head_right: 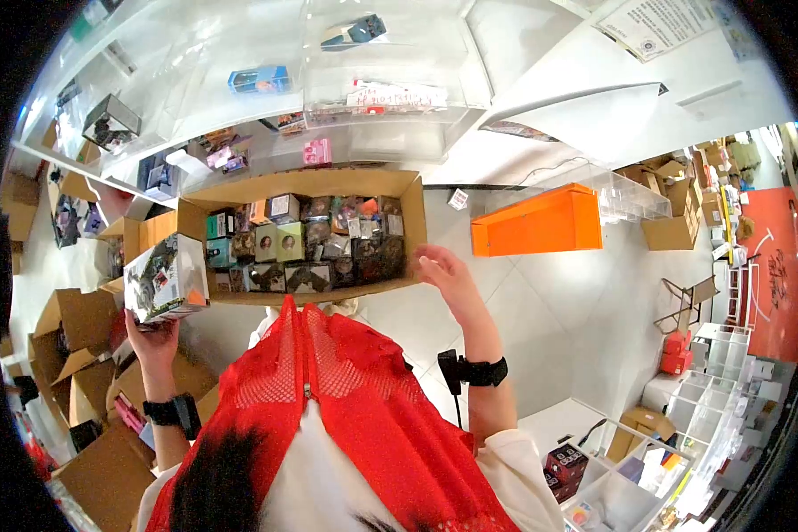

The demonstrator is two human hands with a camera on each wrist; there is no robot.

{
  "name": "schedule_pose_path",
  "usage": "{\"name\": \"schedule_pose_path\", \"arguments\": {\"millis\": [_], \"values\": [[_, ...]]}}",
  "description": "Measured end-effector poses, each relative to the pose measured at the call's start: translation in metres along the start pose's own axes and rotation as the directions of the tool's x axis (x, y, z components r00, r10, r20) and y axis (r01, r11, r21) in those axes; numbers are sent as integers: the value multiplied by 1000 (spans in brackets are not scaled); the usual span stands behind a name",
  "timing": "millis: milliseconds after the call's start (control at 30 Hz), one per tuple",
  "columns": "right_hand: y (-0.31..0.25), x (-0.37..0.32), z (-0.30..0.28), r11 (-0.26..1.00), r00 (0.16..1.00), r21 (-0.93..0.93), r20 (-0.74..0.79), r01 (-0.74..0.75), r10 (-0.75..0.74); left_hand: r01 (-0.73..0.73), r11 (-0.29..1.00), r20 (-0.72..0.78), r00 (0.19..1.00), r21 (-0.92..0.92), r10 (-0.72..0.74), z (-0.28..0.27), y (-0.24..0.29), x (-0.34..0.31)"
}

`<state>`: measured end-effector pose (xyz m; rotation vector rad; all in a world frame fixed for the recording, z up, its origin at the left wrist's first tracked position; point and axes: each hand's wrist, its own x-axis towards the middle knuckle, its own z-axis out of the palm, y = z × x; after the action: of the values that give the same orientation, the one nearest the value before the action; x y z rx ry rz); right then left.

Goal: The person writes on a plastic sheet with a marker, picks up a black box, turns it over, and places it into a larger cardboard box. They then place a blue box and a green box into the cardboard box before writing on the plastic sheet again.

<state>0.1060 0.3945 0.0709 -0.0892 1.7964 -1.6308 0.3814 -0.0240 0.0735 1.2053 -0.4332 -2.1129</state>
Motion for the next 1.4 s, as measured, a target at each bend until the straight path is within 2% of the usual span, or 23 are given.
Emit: {"name": "schedule_pose_path", "arguments": {"millis": [100, 200, 367, 467, 500, 533, 600, 700, 800, 933, 1067, 1133, 1167, 1200, 1233, 1300, 1333, 1367, 1400], "values": [[8, -4, -5, 1000, 1000, 1, -23, -16, 16, 10, 998, -57, 998, -54, -13, 7, -5, 4], [18, -9, -9, 999, 998, 30, -48, -42, 44, 3, 1000, -7, 1000, -19, -3, 10, -9, 8], [20, -15, -13, 996, 994, 28, -73, -83, 85, 35, 999, -59, 998, 27, -34, 21, -16, 13], [24, -10, -17, 995, 992, 12, -73, -99, 100, 33, 998, 8, 999, 44, -33, 19, -22, 17], [24, -9, -17, 995, 992, 12, -70, -103, 104, 32, 998, -68, 997, 45, -29, 25, -24, 13], [26, -7, -17, 994, 992, 14, -66, -107, 108, 56, 997, -57, 997, 55, -52, 17, -22, 17], [31, -1, -17, 993, 991, 28, -61, -116, 117, 74, 993, 71, 994, 94, -81, 13, -21, 13], [34, 7, -10, 988, 987, 71, -69, -140, 145, 51, 995, -16, 999, 80, -50, 37, -24, -6], [44, 21, -8, 987, 987, 41, -37, -157, 158, 54, 995, 3, 999, 82, -55, 25, -19, -1], [47, 40, -2, 989, 990, -49, -9, -143, 142, 22, 983, -54, 998, 182, -12, 17, -11, -8], [44, 58, 1, 981, 988, -139, 57, -136, 145, 8, 992, -138, 990, 124, 9, 12, -6, -4], [34, 58, 9, 977, 986, -169, 85, -130, 146, 1, 987, -120, 993, 159, 18, -4, 2, -3], [23, 57, 13, 982, 975, -186, 210, -27, 67, -15, 984, -155, 987, 176, 43, 13, 0, -15], [12, 54, 18, 980, 944, -182, 331, 83, -19, -27, 983, -195, 979, 181, 62, 3, 3, -10], [5, 51, 23, 996, 909, -54, 415, 70, -42, -30, 983, -226, 972, 179, 71, -2, 5, -8], [6, 54, 42, 992, 825, -17, 557, 124, -94, -36, 983, -271, 959, 182, 85, -1, 5, -11], [4, 56, 55, 989, 778, 4, 617, 150, -121, -35, 979, -215, 973, 203, 79, -5, 6, -11], [-1, 59, 73, 989, 662, -23, 745, 147, -81, -32, 977, -259, 962, 212, 88, -5, 5, -10], [1, 62, 95, 926, 572, -168, 818, 339, -60, -27, 975, -301, 949, 221, 94, -1, 3, -12]]}}
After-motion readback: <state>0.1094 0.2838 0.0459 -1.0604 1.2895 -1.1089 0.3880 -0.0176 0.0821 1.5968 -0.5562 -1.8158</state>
